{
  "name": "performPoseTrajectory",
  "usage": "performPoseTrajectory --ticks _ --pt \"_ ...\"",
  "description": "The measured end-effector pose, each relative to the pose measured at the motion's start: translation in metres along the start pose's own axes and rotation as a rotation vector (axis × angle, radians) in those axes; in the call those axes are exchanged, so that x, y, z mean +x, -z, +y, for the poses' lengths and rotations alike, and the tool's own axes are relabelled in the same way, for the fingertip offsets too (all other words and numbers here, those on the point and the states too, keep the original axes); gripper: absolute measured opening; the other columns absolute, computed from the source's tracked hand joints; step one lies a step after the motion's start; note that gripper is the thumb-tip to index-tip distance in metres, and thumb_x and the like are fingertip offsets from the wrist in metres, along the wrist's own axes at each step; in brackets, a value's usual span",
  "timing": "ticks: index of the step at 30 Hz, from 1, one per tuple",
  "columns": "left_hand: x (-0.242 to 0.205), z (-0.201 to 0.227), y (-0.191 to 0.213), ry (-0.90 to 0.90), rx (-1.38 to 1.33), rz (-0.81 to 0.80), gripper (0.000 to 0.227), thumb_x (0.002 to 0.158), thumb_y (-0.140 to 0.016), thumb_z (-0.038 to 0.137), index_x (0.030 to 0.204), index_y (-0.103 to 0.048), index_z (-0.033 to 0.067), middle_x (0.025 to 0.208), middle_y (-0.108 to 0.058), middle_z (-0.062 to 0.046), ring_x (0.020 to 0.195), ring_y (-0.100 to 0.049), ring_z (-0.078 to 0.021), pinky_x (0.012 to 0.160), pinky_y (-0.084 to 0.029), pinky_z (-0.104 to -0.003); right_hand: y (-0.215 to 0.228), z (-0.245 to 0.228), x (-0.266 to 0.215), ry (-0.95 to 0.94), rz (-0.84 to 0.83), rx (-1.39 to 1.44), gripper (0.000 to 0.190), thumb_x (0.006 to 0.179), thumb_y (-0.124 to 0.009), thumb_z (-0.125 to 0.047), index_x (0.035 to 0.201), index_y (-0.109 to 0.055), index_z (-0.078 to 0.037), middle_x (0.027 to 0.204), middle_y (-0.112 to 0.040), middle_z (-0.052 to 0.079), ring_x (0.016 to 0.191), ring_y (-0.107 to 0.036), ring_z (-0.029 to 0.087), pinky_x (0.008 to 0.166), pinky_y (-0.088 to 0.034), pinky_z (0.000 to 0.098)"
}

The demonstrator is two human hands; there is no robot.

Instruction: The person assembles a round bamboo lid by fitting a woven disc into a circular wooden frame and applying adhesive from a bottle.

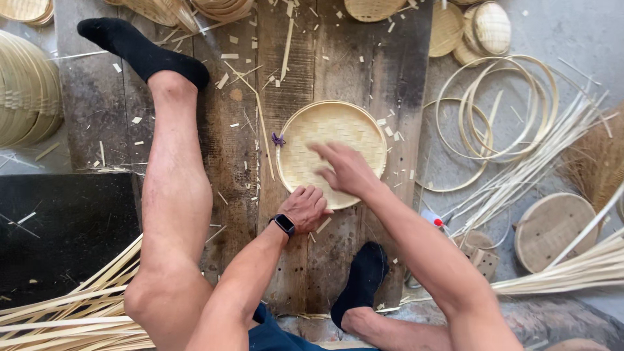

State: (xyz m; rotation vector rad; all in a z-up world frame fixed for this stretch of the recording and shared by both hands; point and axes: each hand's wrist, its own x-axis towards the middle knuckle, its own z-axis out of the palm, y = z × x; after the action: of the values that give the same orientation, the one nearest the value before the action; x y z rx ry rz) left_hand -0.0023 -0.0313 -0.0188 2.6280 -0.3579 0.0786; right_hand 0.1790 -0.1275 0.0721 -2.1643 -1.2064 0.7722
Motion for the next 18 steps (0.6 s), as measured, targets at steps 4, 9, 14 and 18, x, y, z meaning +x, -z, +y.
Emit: performPoseTrajectory --ticks 4,9,14,18 --pt "0.002 -0.001 0.007 0.024 -0.084 0.04 0.03 0.094 -0.059 0.037 0.085 -0.061 0.0088 0.093 -0.059 -0.009 0.093 -0.058 -0.0279 0.08 -0.043 -0.04 -0.01 -0.015 0.105 0.365 -0.044 -0.212 0.063 0.079 -0.076 -0.01 0.139 -0.061 -0.017 0.097 -0.069 0.013 0.093 -0.068 0.033 0.081 -0.055 0.0444" --pt "0.003 0.0 0.009 0.043 -0.05 0.013 0.032 0.101 -0.058 0.037 0.086 -0.059 0.0081 0.09 -0.058 -0.01 0.09 -0.058 -0.0271 0.083 -0.046 -0.04 -0.009 0.0 0.151 0.252 -0.338 -0.279 0.006 0.097 -0.069 -0.017 0.095 -0.074 -0.012 0.094 -0.071 0.005 0.088 -0.072 0.024 0.074 -0.055 0.0383" --pt "0.001 -0.003 0.009 0.026 -0.048 0.031 0.033 0.101 -0.056 0.037 0.086 -0.059 0.0082 0.09 -0.057 -0.009 0.09 -0.057 -0.0266 0.085 -0.046 -0.039 -0.003 0.017 0.116 0.189 -0.01 -0.161 0.039 0.088 -0.073 -0.019 0.125 -0.066 -0.005 0.102 -0.071 0.012 0.089 -0.067 0.028 0.076 -0.054 0.0412" --pt "-0.003 -0.004 0.006 0.001 -0.01 -0.002 0.034 0.102 -0.054 0.038 0.088 -0.06 0.0082 0.09 -0.057 -0.009 0.089 -0.057 -0.0255 0.082 -0.045 -0.038 -0.018 0.004 0.005 0.003 0.188 -0.176 0.032 0.098 -0.072 -0.027 0.122 -0.063 -0.006 0.09 -0.061 0.011 0.084 -0.057 0.028 0.081 -0.044 0.0425"
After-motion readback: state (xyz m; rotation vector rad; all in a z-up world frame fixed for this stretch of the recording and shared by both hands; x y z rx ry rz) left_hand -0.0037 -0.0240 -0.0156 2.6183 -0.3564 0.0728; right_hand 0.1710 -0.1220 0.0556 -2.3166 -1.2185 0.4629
